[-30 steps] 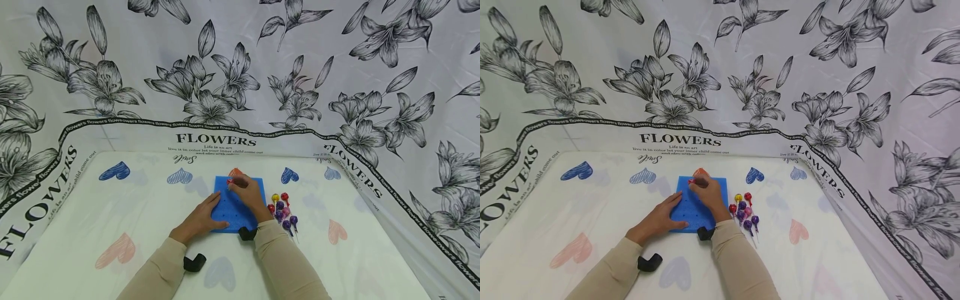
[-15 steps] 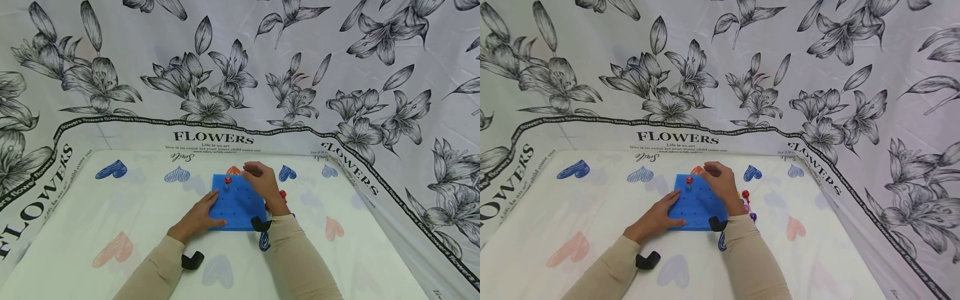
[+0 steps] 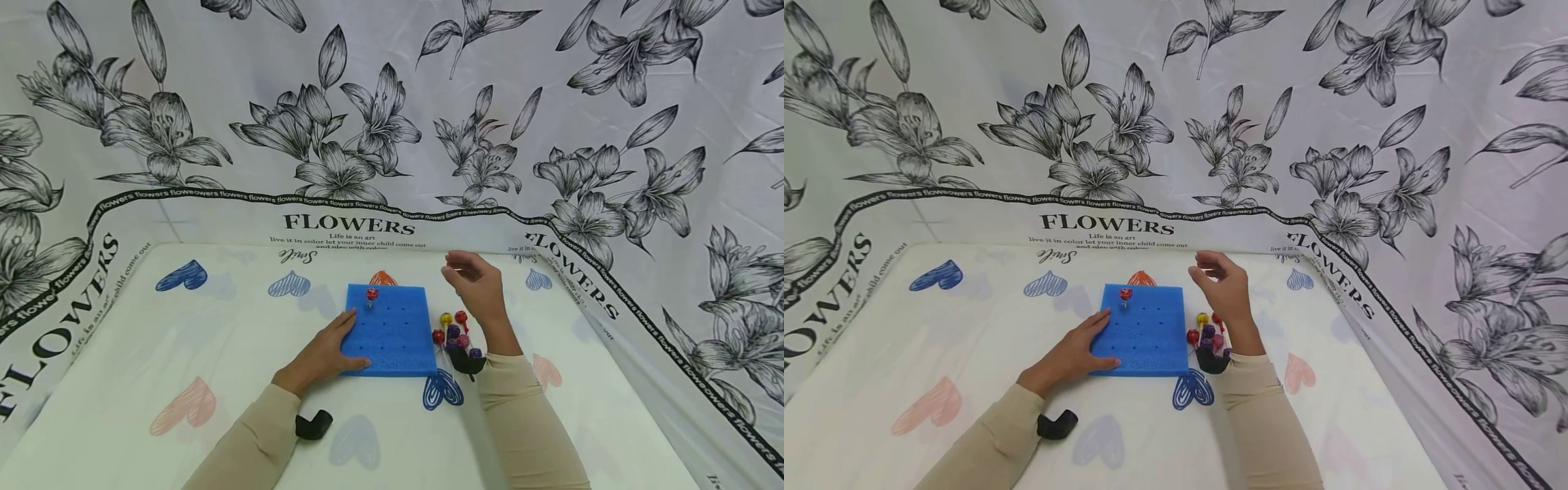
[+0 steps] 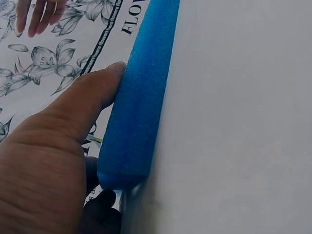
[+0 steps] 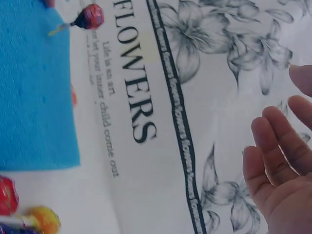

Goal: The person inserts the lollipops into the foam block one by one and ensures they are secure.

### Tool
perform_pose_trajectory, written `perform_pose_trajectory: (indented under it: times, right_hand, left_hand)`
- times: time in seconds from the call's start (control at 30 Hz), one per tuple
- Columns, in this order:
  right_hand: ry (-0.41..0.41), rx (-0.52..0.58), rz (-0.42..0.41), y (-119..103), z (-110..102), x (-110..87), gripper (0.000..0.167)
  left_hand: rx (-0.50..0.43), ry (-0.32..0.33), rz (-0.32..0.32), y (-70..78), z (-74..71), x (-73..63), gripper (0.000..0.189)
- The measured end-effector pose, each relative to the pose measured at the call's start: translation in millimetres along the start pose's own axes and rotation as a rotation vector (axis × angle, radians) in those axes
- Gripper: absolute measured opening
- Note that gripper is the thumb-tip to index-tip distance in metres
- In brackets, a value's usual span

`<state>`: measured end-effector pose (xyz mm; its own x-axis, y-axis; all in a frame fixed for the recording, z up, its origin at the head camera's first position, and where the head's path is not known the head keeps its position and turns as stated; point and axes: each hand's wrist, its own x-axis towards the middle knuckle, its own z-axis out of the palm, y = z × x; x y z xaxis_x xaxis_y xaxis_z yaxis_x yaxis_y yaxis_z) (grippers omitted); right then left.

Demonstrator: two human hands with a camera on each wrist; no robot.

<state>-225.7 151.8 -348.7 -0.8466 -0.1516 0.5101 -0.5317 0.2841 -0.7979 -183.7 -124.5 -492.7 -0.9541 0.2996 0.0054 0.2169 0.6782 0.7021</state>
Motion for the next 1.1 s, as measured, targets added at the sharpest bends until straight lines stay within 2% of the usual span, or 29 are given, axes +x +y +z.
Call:
perform_pose_trajectory:
  times: [0.27, 0.43, 0.67, 0.77, 0.97, 1.1]
  right_hand:
    - [0.038, -0.007, 0.012, 11.3, -24.1, -4.8, 0.031]
    - [0.074, -0.011, 0.072, 22.6, -32.6, -10.1, 0.032]
    - [0.148, -0.019, 0.166, 80.5, -39.2, -19.0, 0.034]
    - [0.154, -0.044, 0.204, 97.5, -38.6, -23.6, 0.035]
    - [0.129, -0.059, 0.359, 121.9, -35.2, -30.5, 0.038]
    - [0.077, -0.049, 0.480, 132.2, -32.8, -35.3, 0.042]
  left_hand:
    - [-0.006, -0.003, -0.004, -0.2, -0.4, -1.5, 0.102]
    - [-0.010, -0.002, 0.002, -1.5, 0.5, -1.4, 0.102]
    - [-0.007, -0.009, -0.013, 1.1, 0.7, -1.3, 0.101]
    - [-0.006, -0.008, -0.014, 1.6, 0.7, -1.6, 0.101]
    - [0.001, 0.000, -0.018, 1.6, 0.7, -1.8, 0.101]
    - [0.000, 0.000, -0.019, 0.7, 1.5, -1.4, 0.102]
